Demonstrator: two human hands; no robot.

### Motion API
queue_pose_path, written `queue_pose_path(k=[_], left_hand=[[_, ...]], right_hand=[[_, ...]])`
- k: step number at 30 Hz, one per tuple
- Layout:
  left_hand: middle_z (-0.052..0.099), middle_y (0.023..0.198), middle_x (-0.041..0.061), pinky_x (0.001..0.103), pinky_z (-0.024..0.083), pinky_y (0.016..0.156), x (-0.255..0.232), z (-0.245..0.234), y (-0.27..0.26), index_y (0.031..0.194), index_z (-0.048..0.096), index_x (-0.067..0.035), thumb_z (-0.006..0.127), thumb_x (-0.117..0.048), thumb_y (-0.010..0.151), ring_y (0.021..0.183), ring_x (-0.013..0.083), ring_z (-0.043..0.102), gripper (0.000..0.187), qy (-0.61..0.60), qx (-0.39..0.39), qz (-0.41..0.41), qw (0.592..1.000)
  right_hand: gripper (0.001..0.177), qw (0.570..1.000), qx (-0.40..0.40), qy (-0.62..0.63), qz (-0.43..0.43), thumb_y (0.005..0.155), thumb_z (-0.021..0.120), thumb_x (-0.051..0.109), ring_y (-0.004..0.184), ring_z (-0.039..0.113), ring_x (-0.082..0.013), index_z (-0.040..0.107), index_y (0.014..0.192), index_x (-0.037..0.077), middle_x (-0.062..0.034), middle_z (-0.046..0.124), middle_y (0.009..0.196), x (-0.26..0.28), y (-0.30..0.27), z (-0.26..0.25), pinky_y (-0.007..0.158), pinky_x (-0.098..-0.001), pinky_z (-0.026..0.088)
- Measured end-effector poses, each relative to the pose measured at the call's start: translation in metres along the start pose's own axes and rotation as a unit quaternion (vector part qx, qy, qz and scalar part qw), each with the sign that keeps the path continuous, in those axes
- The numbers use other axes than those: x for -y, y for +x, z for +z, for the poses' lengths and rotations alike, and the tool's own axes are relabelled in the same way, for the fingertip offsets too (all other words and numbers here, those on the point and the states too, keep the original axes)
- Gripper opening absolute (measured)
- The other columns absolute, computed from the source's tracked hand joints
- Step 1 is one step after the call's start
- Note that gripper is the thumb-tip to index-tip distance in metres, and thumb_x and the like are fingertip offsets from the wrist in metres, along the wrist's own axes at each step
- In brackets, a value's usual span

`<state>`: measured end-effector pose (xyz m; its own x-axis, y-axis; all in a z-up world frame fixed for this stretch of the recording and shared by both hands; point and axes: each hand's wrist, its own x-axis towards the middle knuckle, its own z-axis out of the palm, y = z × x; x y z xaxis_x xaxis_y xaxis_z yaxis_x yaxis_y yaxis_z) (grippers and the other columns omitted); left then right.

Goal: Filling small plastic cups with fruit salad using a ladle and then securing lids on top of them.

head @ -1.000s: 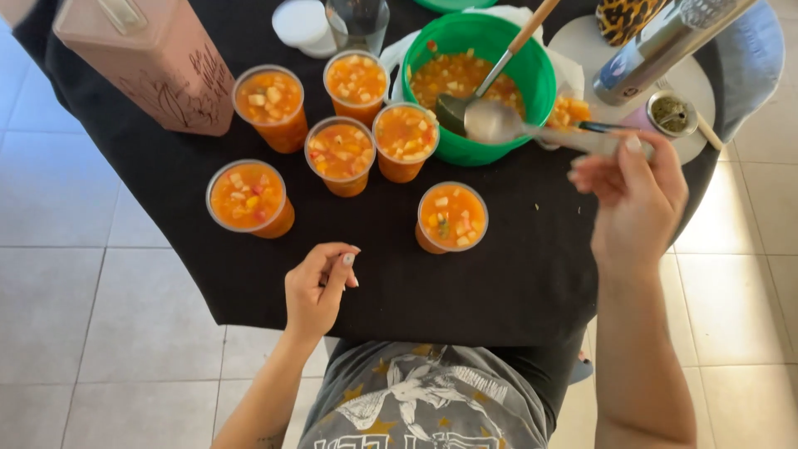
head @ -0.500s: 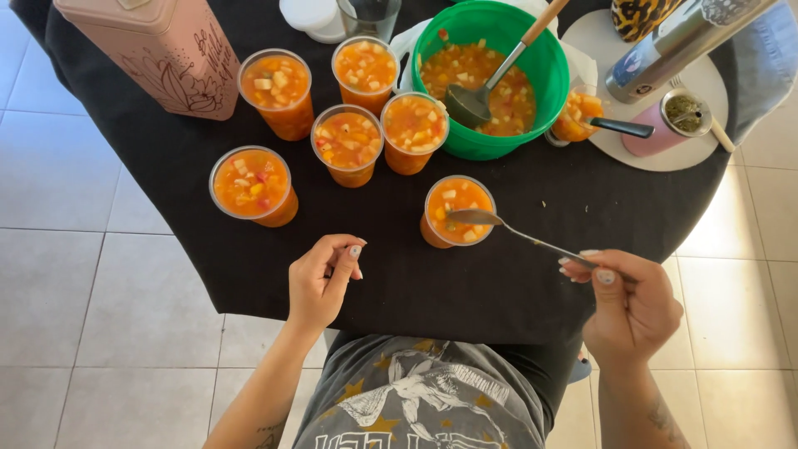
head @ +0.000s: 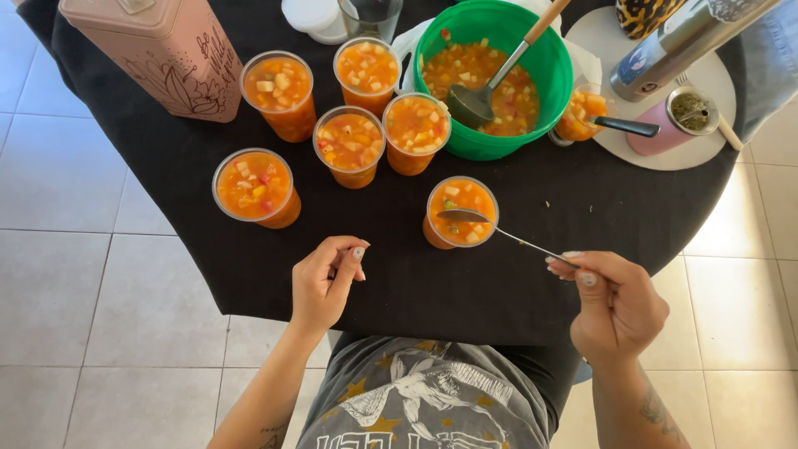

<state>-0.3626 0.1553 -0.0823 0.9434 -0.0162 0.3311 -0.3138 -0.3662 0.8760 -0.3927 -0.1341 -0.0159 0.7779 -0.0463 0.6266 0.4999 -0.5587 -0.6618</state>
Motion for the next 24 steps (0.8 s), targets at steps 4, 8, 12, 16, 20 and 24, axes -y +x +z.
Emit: queue_pose_path(k=[4, 8, 12, 16, 20, 24], left_hand=[[0.059, 0.056, -0.001, 0.017, 0.041, 0.045, 0.000, 0.000, 0.000, 0.093, 0.063, -0.007, 0.049, -0.018, 0.094, 0.049, 0.0056, 0.055, 0.017, -0.001, 0.005, 0.002, 1.000], [0.059, 0.056, -0.002, 0.018, 0.040, 0.045, -0.001, 0.000, 0.000, 0.093, 0.062, -0.008, 0.049, -0.017, 0.094, 0.048, 0.0054, 0.054, 0.016, -0.002, 0.005, 0.002, 1.000], [0.059, 0.056, -0.002, 0.018, 0.039, 0.043, -0.002, -0.001, 0.001, 0.093, 0.063, -0.008, 0.049, -0.018, 0.094, 0.046, 0.0050, 0.052, 0.017, 0.003, 0.005, -0.005, 1.000], [0.059, 0.056, -0.002, 0.018, 0.039, 0.043, -0.001, 0.000, 0.000, 0.094, 0.062, -0.008, 0.049, -0.018, 0.094, 0.046, 0.0051, 0.053, 0.016, 0.000, 0.009, 0.001, 1.000], [0.059, 0.056, -0.002, 0.018, 0.039, 0.044, -0.001, 0.000, 0.001, 0.093, 0.062, -0.008, 0.049, -0.019, 0.094, 0.046, 0.0055, 0.052, 0.018, -0.002, 0.007, 0.000, 1.000], [0.059, 0.056, -0.002, 0.018, 0.040, 0.044, -0.002, 0.000, 0.001, 0.093, 0.062, -0.008, 0.049, -0.018, 0.094, 0.047, 0.0055, 0.054, 0.017, 0.000, 0.006, -0.003, 1.000]], right_hand=[[0.012, 0.999, -0.031, -0.005, -0.017, 0.098, 0.045, -0.002, 0.073, 0.067, -0.0294, 0.050, 0.097, -0.013, -0.0241, 0.060, 0.085, 0.001, 0.006, 0.001, 0.068, -0.0324, 0.058], [0.010, 1.000, -0.005, -0.011, -0.003, 0.098, 0.046, -0.002, 0.078, 0.068, -0.0289, 0.051, 0.097, -0.010, -0.0216, 0.060, 0.090, -0.004, 0.007, 0.005, 0.071, -0.0305, 0.058], [0.011, 1.000, -0.024, -0.014, -0.009, 0.099, 0.045, -0.002, 0.077, 0.068, -0.0306, 0.051, 0.098, -0.012, -0.0229, 0.060, 0.088, -0.005, 0.006, 0.003, 0.069, -0.0310, 0.057], [0.010, 1.000, -0.017, -0.001, -0.008, 0.097, 0.045, -0.004, 0.077, 0.068, -0.0301, 0.050, 0.097, -0.012, -0.0235, 0.060, 0.088, -0.003, 0.004, 0.001, 0.070, -0.0320, 0.059], [0.012, 0.998, -0.048, -0.012, -0.029, 0.097, 0.046, -0.003, 0.071, 0.067, -0.0314, 0.050, 0.095, -0.013, -0.0238, 0.060, 0.084, -0.003, -0.002, -0.007, 0.065, -0.0316, 0.057], [0.011, 0.999, -0.034, -0.014, -0.024, 0.097, 0.045, -0.003, 0.071, 0.067, -0.0291, 0.050, 0.096, -0.012, -0.0229, 0.060, 0.085, -0.001, -0.009, -0.009, 0.067, -0.0313, 0.058]])
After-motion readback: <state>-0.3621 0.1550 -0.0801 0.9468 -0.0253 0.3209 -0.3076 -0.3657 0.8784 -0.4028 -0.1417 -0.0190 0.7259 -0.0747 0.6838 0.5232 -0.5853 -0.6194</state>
